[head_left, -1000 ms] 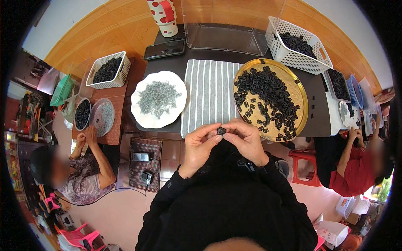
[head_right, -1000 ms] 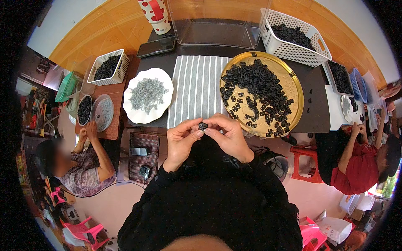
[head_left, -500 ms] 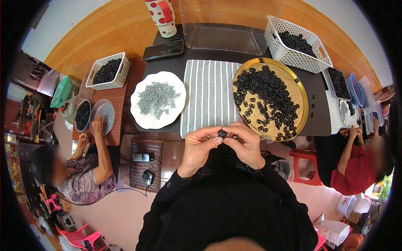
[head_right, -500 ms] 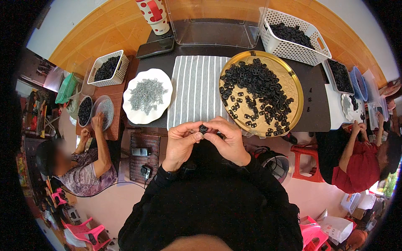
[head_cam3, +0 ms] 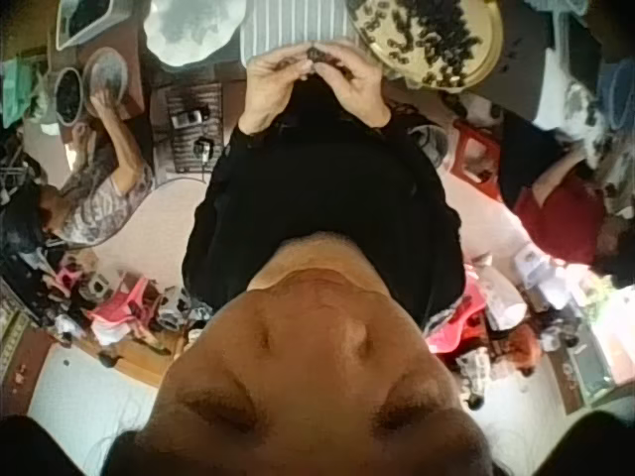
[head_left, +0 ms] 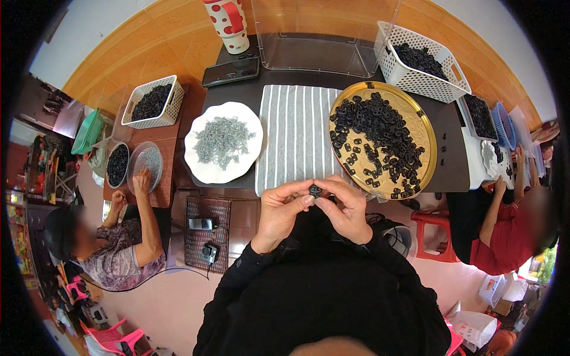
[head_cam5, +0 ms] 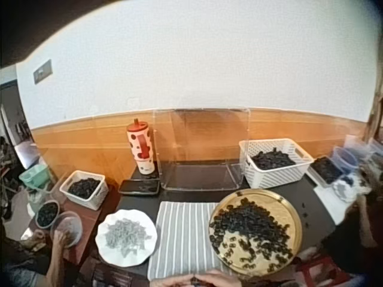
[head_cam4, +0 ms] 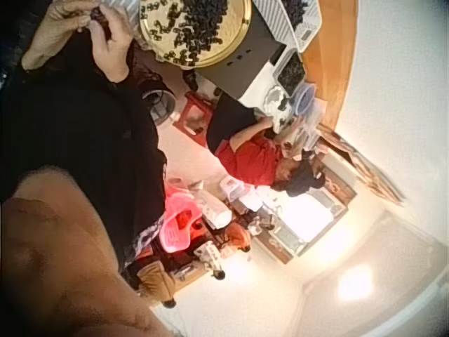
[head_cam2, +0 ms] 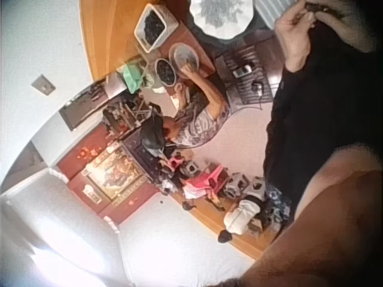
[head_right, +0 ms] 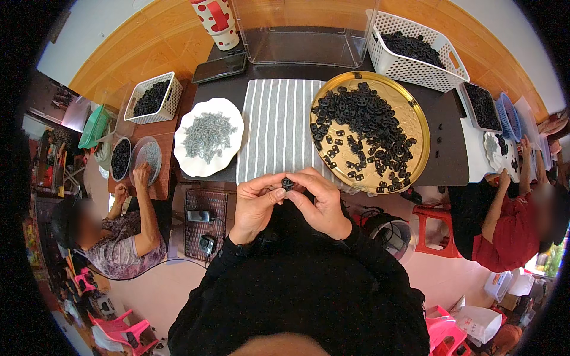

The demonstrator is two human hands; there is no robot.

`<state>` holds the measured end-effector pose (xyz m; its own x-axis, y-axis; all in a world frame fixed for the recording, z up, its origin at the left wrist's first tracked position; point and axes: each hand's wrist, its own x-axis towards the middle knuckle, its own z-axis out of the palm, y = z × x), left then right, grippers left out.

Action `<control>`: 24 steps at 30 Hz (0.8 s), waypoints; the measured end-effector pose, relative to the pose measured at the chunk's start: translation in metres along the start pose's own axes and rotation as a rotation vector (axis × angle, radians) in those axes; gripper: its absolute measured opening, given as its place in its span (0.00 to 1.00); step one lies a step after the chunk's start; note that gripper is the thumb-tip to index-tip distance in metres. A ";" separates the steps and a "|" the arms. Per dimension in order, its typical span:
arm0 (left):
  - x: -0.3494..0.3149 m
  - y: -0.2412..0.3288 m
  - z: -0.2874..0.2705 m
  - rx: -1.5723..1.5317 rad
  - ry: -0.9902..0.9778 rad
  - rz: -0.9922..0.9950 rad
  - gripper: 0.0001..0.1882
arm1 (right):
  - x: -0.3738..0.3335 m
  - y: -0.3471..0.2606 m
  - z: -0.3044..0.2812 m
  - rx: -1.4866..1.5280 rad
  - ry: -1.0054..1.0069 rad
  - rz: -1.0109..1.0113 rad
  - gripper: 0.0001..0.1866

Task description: The person picks up a black plastic toggle and a metal spring by hand, inserts the spring into the toggle, and places the assembled piece onto a striped cloth, repeating this process several times before briefly touching a smartphone.

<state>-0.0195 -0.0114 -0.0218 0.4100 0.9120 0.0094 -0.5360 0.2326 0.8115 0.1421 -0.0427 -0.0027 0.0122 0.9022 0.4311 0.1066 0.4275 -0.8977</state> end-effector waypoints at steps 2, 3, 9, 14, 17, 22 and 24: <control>0.000 0.002 0.002 -0.003 0.001 0.011 0.17 | -0.001 0.001 0.002 -0.016 0.009 -0.017 0.16; -0.001 0.002 0.002 -0.002 0.001 0.011 0.17 | -0.001 0.002 0.002 -0.033 0.017 -0.034 0.17; 0.000 0.001 0.006 0.004 0.013 0.028 0.17 | -0.006 0.006 0.005 -0.073 0.076 -0.084 0.17; -0.003 -0.001 0.009 0.069 0.033 0.058 0.16 | -0.010 0.002 0.009 -0.073 0.105 -0.076 0.16; -0.003 -0.001 0.011 0.087 0.014 0.099 0.15 | -0.010 0.000 0.010 -0.106 0.140 -0.098 0.15; -0.005 -0.002 0.019 0.190 0.042 0.160 0.13 | -0.010 -0.004 0.015 -0.176 0.202 -0.141 0.14; -0.006 -0.001 0.021 0.227 0.052 0.187 0.12 | -0.011 -0.005 0.019 -0.185 0.258 -0.151 0.14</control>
<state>-0.0058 -0.0242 -0.0103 0.2783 0.9493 0.1462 -0.4177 -0.0175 0.9084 0.1228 -0.0535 -0.0050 0.2309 0.7757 0.5874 0.3039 0.5160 -0.8008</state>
